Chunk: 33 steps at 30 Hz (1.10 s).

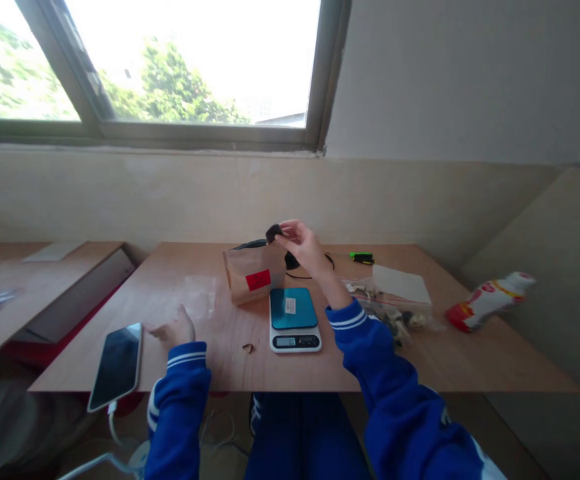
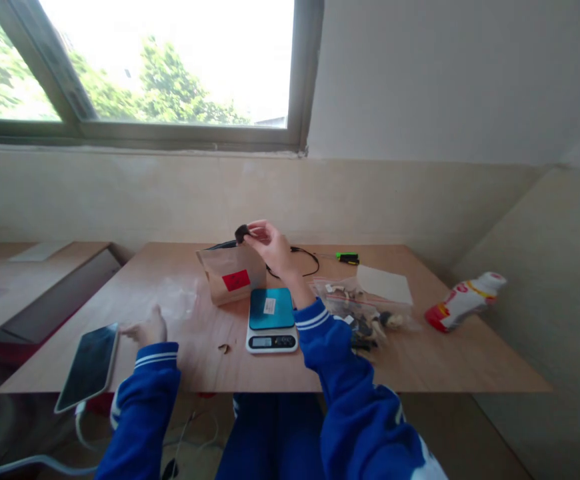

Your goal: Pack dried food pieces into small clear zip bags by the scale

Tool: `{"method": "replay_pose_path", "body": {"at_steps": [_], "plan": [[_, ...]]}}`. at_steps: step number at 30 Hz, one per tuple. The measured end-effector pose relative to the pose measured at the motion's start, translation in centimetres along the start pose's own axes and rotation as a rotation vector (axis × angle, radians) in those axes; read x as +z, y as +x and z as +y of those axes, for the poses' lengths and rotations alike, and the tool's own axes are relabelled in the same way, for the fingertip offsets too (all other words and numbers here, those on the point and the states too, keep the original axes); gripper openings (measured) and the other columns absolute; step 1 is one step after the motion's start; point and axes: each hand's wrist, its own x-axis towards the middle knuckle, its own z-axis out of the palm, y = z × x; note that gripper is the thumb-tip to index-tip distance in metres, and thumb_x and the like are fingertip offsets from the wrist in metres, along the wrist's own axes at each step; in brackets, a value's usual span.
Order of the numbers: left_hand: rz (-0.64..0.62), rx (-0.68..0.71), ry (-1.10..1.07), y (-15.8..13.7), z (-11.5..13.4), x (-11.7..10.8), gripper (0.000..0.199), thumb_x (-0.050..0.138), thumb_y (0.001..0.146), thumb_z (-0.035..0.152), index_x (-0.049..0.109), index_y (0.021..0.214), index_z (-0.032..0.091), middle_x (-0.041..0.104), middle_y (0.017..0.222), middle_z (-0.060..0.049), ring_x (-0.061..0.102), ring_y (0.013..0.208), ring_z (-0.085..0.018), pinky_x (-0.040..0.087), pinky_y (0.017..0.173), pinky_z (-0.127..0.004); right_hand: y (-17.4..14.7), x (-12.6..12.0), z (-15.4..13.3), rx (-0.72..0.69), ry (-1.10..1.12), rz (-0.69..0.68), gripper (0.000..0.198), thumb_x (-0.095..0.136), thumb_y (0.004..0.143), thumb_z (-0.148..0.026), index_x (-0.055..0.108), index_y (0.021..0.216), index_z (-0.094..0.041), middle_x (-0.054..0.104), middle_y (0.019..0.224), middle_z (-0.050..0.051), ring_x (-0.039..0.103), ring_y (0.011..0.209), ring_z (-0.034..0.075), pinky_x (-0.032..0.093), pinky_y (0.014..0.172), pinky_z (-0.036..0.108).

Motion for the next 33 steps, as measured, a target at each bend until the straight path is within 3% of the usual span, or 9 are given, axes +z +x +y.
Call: {"method": "replay_pose_path", "body": {"at_steps": [2, 5, 8, 10, 17, 21, 24, 29, 33], "plan": [[0.028, 0.233, 0.239, -0.3, -0.8, 0.0, 0.082, 0.062, 0.075, 0.033, 0.022, 0.140, 0.005, 0.023, 0.147, -0.028, 0.018, 0.139, -0.039, 0.019, 0.110, -0.059, 1.6, 0.9, 0.4, -0.062, -0.107, -0.049, 0.018, 0.068, 0.075, -0.026, 0.061, 0.090, -0.020, 0.068, 0.086, 0.001, 0.064, 0.080, 0.014, 0.052, 0.077, 0.029], [-0.237, 0.524, 0.515, -1.5, -2.1, 0.5, 0.064, 0.048, 0.084, 0.033, 0.031, 0.141, 0.011, 0.023, 0.151, -0.022, 0.020, 0.140, -0.035, 0.020, 0.112, -0.055, 2.8, 2.1, 1.5, -0.112, -0.247, -0.135, 0.011, 0.063, 0.079, -0.020, 0.062, 0.090, -0.019, 0.069, 0.084, 0.002, 0.065, 0.077, 0.015, 0.051, 0.075, 0.028], [-0.535, 0.495, 0.710, -2.4, -3.6, 1.5, 0.051, 0.042, 0.087, 0.034, 0.042, 0.138, 0.023, 0.029, 0.151, -0.014, 0.022, 0.140, -0.035, 0.018, 0.110, -0.059, 2.8, 2.6, 2.4, -0.154, -0.392, -0.267, 0.011, 0.057, 0.083, -0.018, 0.064, 0.091, -0.018, 0.070, 0.086, 0.003, 0.065, 0.079, 0.016, 0.050, 0.073, 0.028], [-0.577, 0.435, 0.780, -2.6, -4.4, 2.0, 0.051, 0.045, 0.086, 0.036, 0.046, 0.136, 0.026, 0.032, 0.150, -0.013, 0.020, 0.140, -0.039, 0.017, 0.107, -0.064, 2.4, 2.5, 2.6, -0.188, -0.482, -0.338, 0.016, 0.053, 0.086, -0.016, 0.066, 0.094, -0.018, 0.070, 0.092, 0.005, 0.065, 0.086, 0.018, 0.048, 0.078, 0.030], [-0.539, 0.528, 0.589, -3.5, -3.5, 0.8, 0.045, 0.044, 0.087, 0.034, 0.050, 0.131, 0.024, 0.033, 0.149, -0.016, 0.024, 0.138, -0.041, 0.019, 0.102, -0.069, 0.7, 1.9, 2.1, -0.323, -0.708, -0.385, 0.035, 0.041, 0.089, -0.009, 0.062, 0.115, -0.019, 0.064, 0.106, 0.008, 0.055, 0.103, 0.020, 0.040, 0.096, 0.036], [-0.935, 0.665, 0.397, -5.8, -3.8, -1.3, 0.031, 0.049, 0.085, 0.035, 0.061, 0.109, 0.020, 0.059, 0.118, -0.013, 0.058, 0.111, -0.026, 0.045, 0.096, -0.045, -0.4, 1.7, 2.0, -0.316, -0.763, -0.322, 0.035, 0.041, 0.089, -0.009, 0.060, 0.117, -0.018, 0.062, 0.108, 0.009, 0.052, 0.105, 0.021, 0.038, 0.099, 0.039], [-1.128, 0.693, 0.400, -7.1, -4.9, -2.1, 0.022, 0.060, 0.077, 0.031, 0.065, 0.097, 0.022, 0.064, 0.101, -0.008, 0.065, 0.091, -0.022, 0.052, 0.083, -0.036, -1.6, 1.1, 2.3, -0.314, -0.761, -0.278, 0.035, 0.041, 0.089, -0.011, 0.060, 0.117, -0.018, 0.059, 0.115, 0.010, 0.049, 0.110, 0.022, 0.037, 0.101, 0.040], [-1.119, 0.688, 0.355, -7.0, -6.4, -1.6, 0.011, 0.054, 0.080, 0.025, 0.065, 0.080, 0.023, 0.063, 0.085, -0.006, 0.064, 0.070, -0.018, 0.052, 0.069, -0.033, -5.8, -0.7, 1.9, -0.245, -0.680, -0.142, 0.035, 0.042, 0.090, -0.016, 0.057, 0.121, -0.022, 0.055, 0.121, 0.009, 0.046, 0.117, 0.022, 0.035, 0.104, 0.042], [-1.019, 0.651, 0.276, -6.9, -4.1, -0.7, 0.011, 0.057, 0.078, 0.028, 0.063, 0.085, 0.023, 0.064, 0.083, -0.003, 0.061, 0.063, -0.016, 0.050, 0.061, -0.031, -12.0, -2.6, 1.2, -0.096, -0.641, -0.013, 0.029, 0.041, 0.092, -0.021, 0.060, 0.114, -0.026, 0.058, 0.115, 0.007, 0.051, 0.112, 0.022, 0.038, 0.100, 0.043]]}}
